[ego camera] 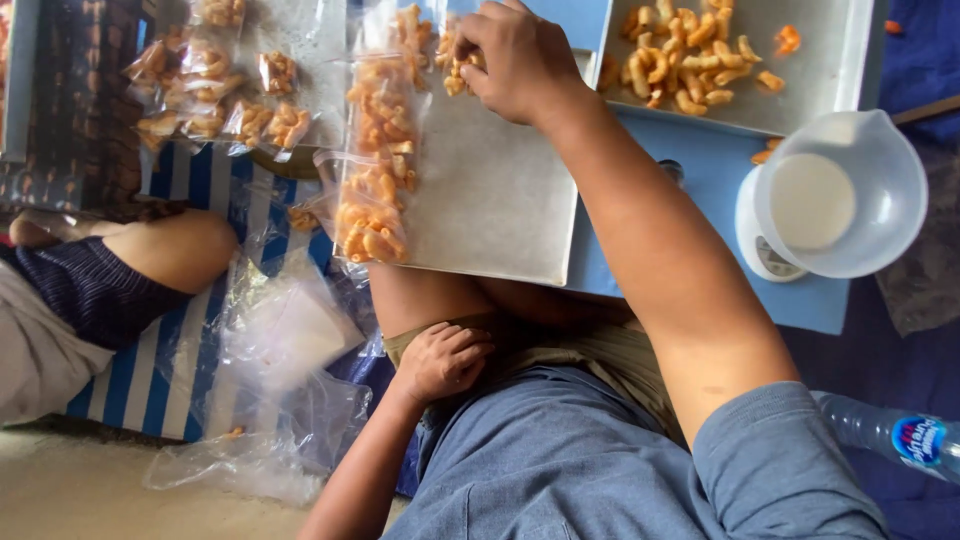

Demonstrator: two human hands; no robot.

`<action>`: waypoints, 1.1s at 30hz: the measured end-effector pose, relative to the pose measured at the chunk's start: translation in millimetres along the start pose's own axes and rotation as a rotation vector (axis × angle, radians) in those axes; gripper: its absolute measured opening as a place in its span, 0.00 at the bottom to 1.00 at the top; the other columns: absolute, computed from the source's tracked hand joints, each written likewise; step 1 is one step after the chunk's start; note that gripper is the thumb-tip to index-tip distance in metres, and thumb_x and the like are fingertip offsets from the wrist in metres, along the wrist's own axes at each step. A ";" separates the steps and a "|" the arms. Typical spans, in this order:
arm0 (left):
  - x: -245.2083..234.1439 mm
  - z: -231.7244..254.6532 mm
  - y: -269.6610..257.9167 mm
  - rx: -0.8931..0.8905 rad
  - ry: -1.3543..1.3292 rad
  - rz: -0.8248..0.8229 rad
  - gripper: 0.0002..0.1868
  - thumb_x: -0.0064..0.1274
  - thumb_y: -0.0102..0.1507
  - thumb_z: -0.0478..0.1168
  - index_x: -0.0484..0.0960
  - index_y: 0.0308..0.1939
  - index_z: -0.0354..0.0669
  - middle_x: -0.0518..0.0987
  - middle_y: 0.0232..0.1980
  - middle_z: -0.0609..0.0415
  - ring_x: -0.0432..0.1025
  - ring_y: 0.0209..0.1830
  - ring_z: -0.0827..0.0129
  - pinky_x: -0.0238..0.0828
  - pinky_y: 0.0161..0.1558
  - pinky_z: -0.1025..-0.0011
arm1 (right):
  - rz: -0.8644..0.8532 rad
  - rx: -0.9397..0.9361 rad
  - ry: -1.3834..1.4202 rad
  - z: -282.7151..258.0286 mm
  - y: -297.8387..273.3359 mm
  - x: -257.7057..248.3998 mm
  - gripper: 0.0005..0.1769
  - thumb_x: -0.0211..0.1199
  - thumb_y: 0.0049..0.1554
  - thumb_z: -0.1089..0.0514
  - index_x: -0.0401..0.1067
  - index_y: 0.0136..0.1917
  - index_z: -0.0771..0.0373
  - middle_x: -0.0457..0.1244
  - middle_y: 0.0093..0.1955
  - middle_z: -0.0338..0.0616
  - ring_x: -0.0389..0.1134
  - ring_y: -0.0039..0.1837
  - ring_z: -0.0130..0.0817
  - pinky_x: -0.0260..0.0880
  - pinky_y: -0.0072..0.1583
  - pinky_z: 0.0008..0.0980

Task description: Manually packaging fried snacks into plastic bags and dipping some pieces into a white liquid.

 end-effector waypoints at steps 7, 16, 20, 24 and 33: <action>-46.1 -12.1 -1.0 -0.101 -0.224 0.540 0.07 0.52 0.62 0.29 0.84 0.34 0.43 0.84 0.38 0.49 0.78 0.29 0.64 0.74 0.32 0.71 | 0.086 0.120 -0.005 -19.3 5.9 12.2 0.12 0.69 0.54 0.52 0.74 0.50 0.56 0.71 0.43 0.48 0.70 0.44 0.58 0.67 0.38 0.55; -102.9 -197.0 -8.9 -1.017 -0.525 1.042 0.11 0.48 0.69 0.31 0.77 0.55 0.43 0.77 0.49 0.50 0.69 0.32 0.74 0.72 0.36 0.77 | 0.361 0.106 0.414 -86.4 -97.8 -66.0 0.11 0.59 0.67 0.64 0.70 0.63 0.62 0.59 0.58 0.49 0.58 0.39 0.31 0.58 0.37 0.28; -106.6 -255.1 2.1 -1.140 -0.846 0.916 0.25 0.48 0.76 0.49 0.63 0.76 0.54 0.73 0.68 0.35 0.83 0.41 0.62 0.73 0.36 0.72 | 0.517 0.155 0.399 -86.8 -160.4 -83.6 0.11 0.63 0.61 0.69 0.75 0.57 0.68 0.62 0.49 0.45 0.58 0.33 0.33 0.62 0.35 0.28; -95.6 -303.6 -1.3 -1.268 -0.884 1.055 0.21 0.59 0.67 0.56 0.83 0.59 0.53 0.83 0.51 0.40 0.83 0.27 0.58 0.73 0.22 0.75 | 0.602 0.305 0.400 -75.3 -219.4 -97.6 0.08 0.60 0.62 0.72 0.75 0.55 0.72 0.61 0.48 0.51 0.57 0.34 0.34 0.62 0.36 0.30; -158.7 -288.3 -0.2 -0.665 0.397 0.557 0.11 0.58 0.74 0.39 0.89 0.55 0.36 0.86 0.48 0.46 0.79 0.46 0.59 0.74 0.44 0.65 | 0.679 0.351 0.144 -82.4 -282.6 -124.9 0.05 0.55 0.64 0.71 0.70 0.52 0.71 0.62 0.48 0.53 0.64 0.46 0.42 0.66 0.45 0.33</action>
Point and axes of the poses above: each hand's wrist, its own y-axis towards the middle knuckle, its own x-axis out of the palm, z = x × y, the point moved 2 cm from there along y, towards the middle knuckle
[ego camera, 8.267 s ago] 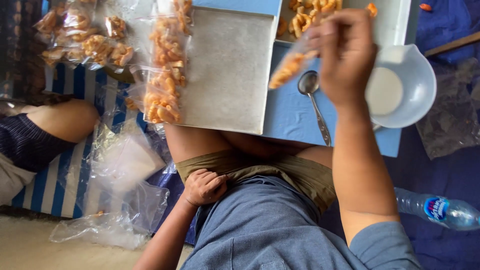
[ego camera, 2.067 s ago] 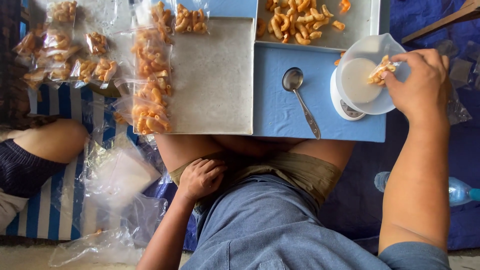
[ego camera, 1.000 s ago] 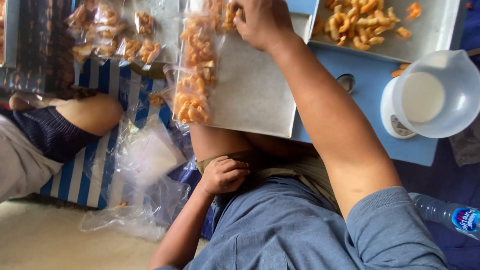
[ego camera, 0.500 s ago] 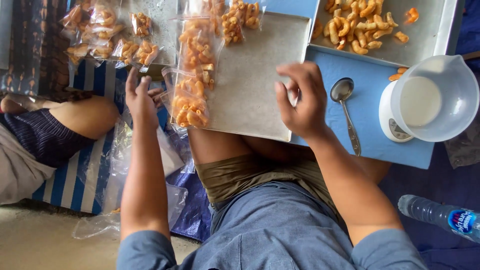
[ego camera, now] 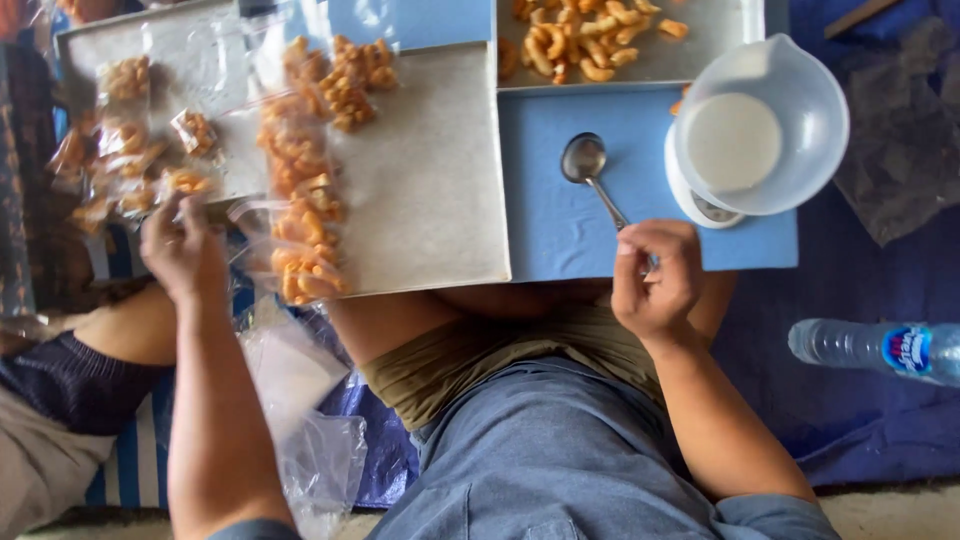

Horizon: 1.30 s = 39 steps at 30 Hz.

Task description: Manually packaging fried snacks into plastic bags and dipping some pieces into a white liquid.

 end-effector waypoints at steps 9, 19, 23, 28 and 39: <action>-96.6 107.2 89.6 -0.013 0.095 -0.407 0.19 0.42 0.93 0.47 0.85 0.66 0.37 0.81 0.42 0.49 0.75 0.34 0.65 0.65 0.30 0.64 | -0.270 0.054 0.018 11.6 -93.6 -24.8 0.09 0.59 0.60 0.68 0.74 0.52 0.58 0.65 0.50 0.45 0.67 0.42 0.31 0.69 0.39 0.26; -45.0 334.0 131.3 0.640 -0.155 -0.366 0.09 0.60 0.98 0.30 0.85 0.66 0.22 0.84 0.56 0.39 0.80 0.54 0.57 0.75 0.56 0.62 | -0.456 0.228 -0.128 42.2 -180.0 -44.1 0.10 0.58 0.56 0.69 0.78 0.48 0.59 0.67 0.46 0.39 0.70 0.42 0.33 0.73 0.42 0.31; -13.2 470.5 91.6 0.810 -0.494 -0.543 0.07 0.61 0.78 0.17 0.88 0.57 0.23 0.87 0.53 0.39 0.83 0.46 0.60 0.84 0.48 0.67 | -0.393 0.234 -0.162 51.1 -174.5 -37.3 0.09 0.60 0.56 0.67 0.78 0.46 0.57 0.67 0.46 0.38 0.69 0.39 0.32 0.71 0.38 0.30; 48.2 559.9 38.5 0.870 -0.768 -0.768 0.18 0.48 0.60 0.18 0.85 0.50 0.28 0.82 0.48 0.42 0.80 0.40 0.64 0.83 0.43 0.73 | -0.411 0.275 -0.209 53.4 -173.2 -34.4 0.10 0.60 0.54 0.65 0.78 0.47 0.54 0.68 0.47 0.34 0.70 0.40 0.32 0.73 0.37 0.31; 171.7 572.5 1.5 0.810 -0.499 -0.820 0.11 0.51 0.64 0.28 0.89 0.42 0.40 0.83 0.45 0.48 0.79 0.35 0.57 0.77 0.35 0.65 | -0.414 0.305 -0.172 59.3 -183.9 -37.1 0.09 0.61 0.53 0.65 0.78 0.46 0.55 0.68 0.47 0.34 0.69 0.39 0.30 0.70 0.36 0.28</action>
Point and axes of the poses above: each hand's wrist, its own y-axis towards the middle knuckle, its own x-axis out of the palm, z = x × y, the point moved 2 cm from there along y, towards the middle knuckle
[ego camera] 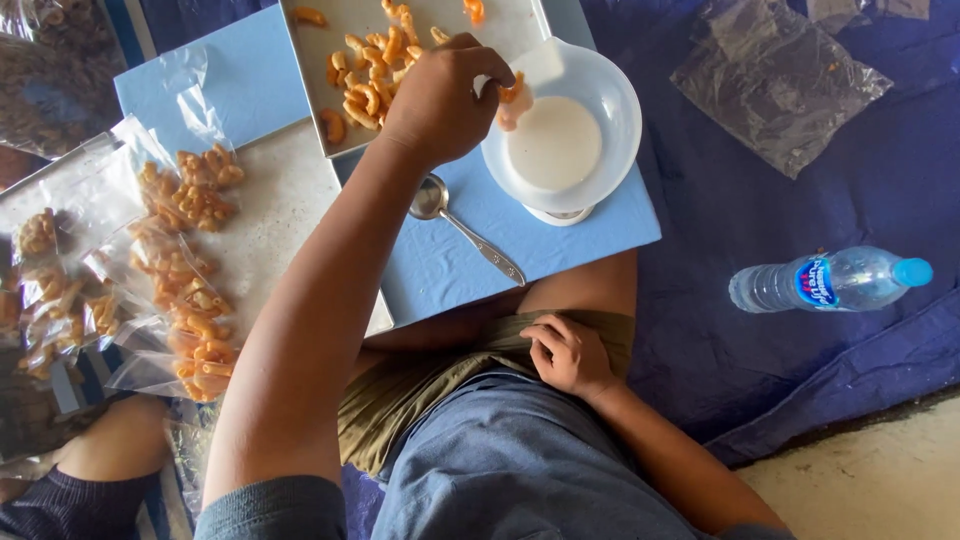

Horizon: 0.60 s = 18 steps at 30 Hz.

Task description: Manually packaging fried snacks into plastic bags and dipping some pieces into a white liquid.

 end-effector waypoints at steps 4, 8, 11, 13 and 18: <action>-2.3 2.7 -4.0 0.102 0.054 0.030 0.08 0.56 0.65 0.27 0.90 0.42 0.38 0.82 0.48 0.43 0.81 0.41 0.55 0.81 0.40 0.65 | 0.002 0.000 0.013 -1.2 0.4 -1.1 0.09 0.61 0.53 0.64 0.78 0.46 0.54 0.68 0.49 0.34 0.69 0.40 0.29 0.70 0.35 0.27; -4.8 -0.8 -6.2 0.113 0.108 0.056 0.08 0.56 0.66 0.27 0.90 0.43 0.39 0.80 0.56 0.39 0.81 0.50 0.51 0.83 0.43 0.62 | -0.007 -0.009 0.026 -1.2 3.2 -1.3 0.09 0.61 0.54 0.64 0.78 0.46 0.55 0.68 0.49 0.35 0.69 0.41 0.30 0.71 0.37 0.28; -9.8 -1.7 -9.2 0.101 0.140 0.089 0.07 0.56 0.67 0.29 0.89 0.42 0.41 0.78 0.61 0.41 0.83 0.44 0.56 0.83 0.39 0.63 | 0.004 -0.020 0.015 -2.6 3.0 -1.5 0.09 0.62 0.54 0.65 0.78 0.46 0.55 0.68 0.48 0.35 0.69 0.40 0.30 0.71 0.37 0.28; -13.8 -0.7 -9.7 0.121 0.148 0.114 0.07 0.56 0.68 0.29 0.89 0.40 0.41 0.77 0.62 0.43 0.84 0.39 0.60 0.82 0.36 0.64 | 0.020 -0.032 0.002 -3.3 3.1 -2.3 0.09 0.62 0.53 0.65 0.78 0.45 0.55 0.68 0.48 0.35 0.69 0.40 0.30 0.71 0.36 0.28; -23.5 3.9 -10.7 0.044 0.029 0.232 0.07 0.56 0.66 0.28 0.89 0.42 0.40 0.76 0.53 0.49 0.82 0.31 0.65 0.74 0.29 0.67 | 0.017 -0.006 -0.015 -2.5 1.0 -0.5 0.09 0.62 0.53 0.63 0.78 0.45 0.53 0.68 0.49 0.32 0.69 0.39 0.28 0.70 0.35 0.26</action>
Point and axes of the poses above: each hand's wrist, its own y-axis towards the middle knuckle, its own x-axis out of the palm, z = x × y, the point moved 2 cm from there along y, towards the middle knuckle
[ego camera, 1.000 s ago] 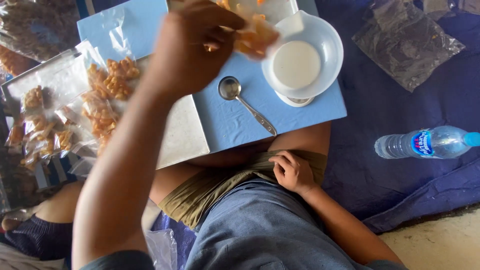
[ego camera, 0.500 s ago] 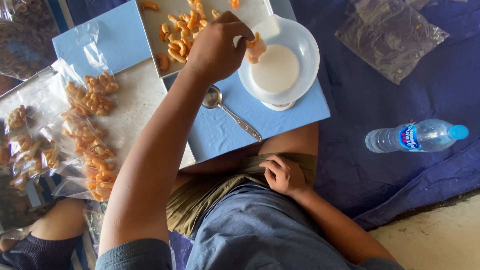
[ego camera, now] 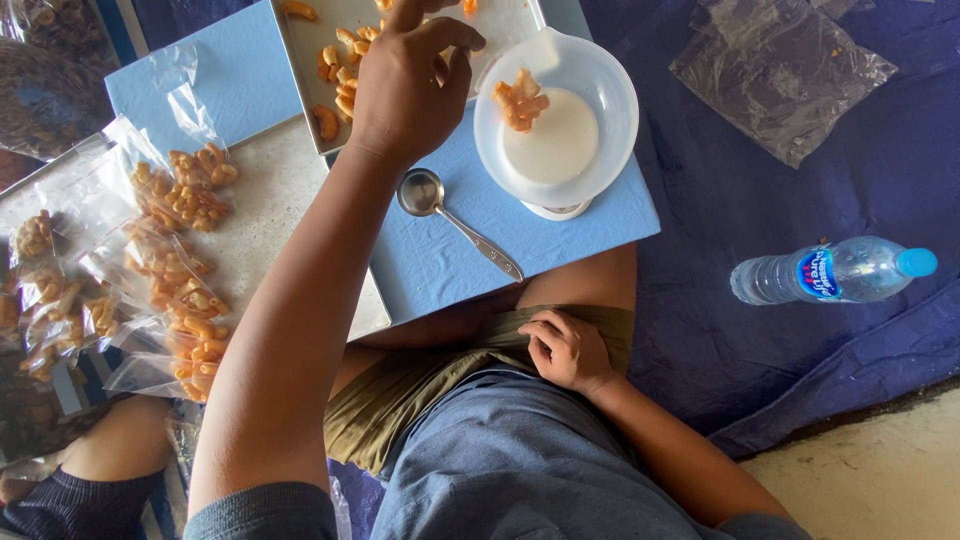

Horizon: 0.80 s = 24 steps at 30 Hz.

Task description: Manually packaging fried snacks into plastic bags and dipping some pieces into a white liquid.

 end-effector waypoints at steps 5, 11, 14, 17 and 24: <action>0.7 -0.8 -0.6 -0.012 -0.003 0.011 0.07 0.57 0.66 0.28 0.90 0.42 0.42 0.77 0.56 0.49 0.83 0.32 0.66 0.76 0.31 0.69 | 0.005 -0.023 0.019 -2.6 4.0 -2.8 0.09 0.62 0.53 0.65 0.78 0.45 0.54 0.68 0.49 0.34 0.70 0.42 0.29 0.72 0.38 0.27; 5.4 -0.9 -1.0 -0.044 -0.013 0.006 0.08 0.57 0.65 0.28 0.90 0.41 0.43 0.76 0.60 0.49 0.83 0.30 0.68 0.78 0.32 0.69 | 0.008 -0.036 0.024 -1.6 3.8 -2.5 0.09 0.62 0.52 0.65 0.78 0.45 0.55 0.68 0.48 0.35 0.69 0.41 0.30 0.72 0.37 0.27; 10.6 -2.3 -1.1 -0.057 0.000 0.003 0.08 0.58 0.64 0.29 0.90 0.43 0.43 0.76 0.61 0.51 0.83 0.30 0.68 0.78 0.33 0.69 | 0.009 -0.037 0.036 -2.9 5.7 -4.1 0.09 0.62 0.53 0.66 0.78 0.45 0.56 0.68 0.48 0.36 0.69 0.41 0.30 0.72 0.38 0.28; 14.9 -0.1 0.1 -0.087 0.015 -0.018 0.07 0.58 0.65 0.32 0.89 0.44 0.43 0.77 0.62 0.50 0.83 0.30 0.67 0.80 0.36 0.68 | 0.018 -0.041 0.035 -2.4 4.4 -3.3 0.09 0.62 0.52 0.66 0.78 0.44 0.56 0.68 0.48 0.36 0.70 0.41 0.31 0.73 0.38 0.28; 29.8 -8.3 2.7 -0.134 0.101 -0.037 0.07 0.63 0.65 0.37 0.86 0.47 0.44 0.78 0.56 0.49 0.80 0.51 0.57 0.82 0.44 0.64 | 0.024 -0.045 0.034 -2.0 4.4 -4.0 0.09 0.61 0.52 0.66 0.77 0.44 0.55 0.68 0.48 0.36 0.69 0.40 0.31 0.72 0.38 0.29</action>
Point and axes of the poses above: each hand's wrist, its own y-axis towards the middle knuckle, its own x-axis out of the palm, z = x × y, the point moved 2 cm from there along y, towards the middle knuckle
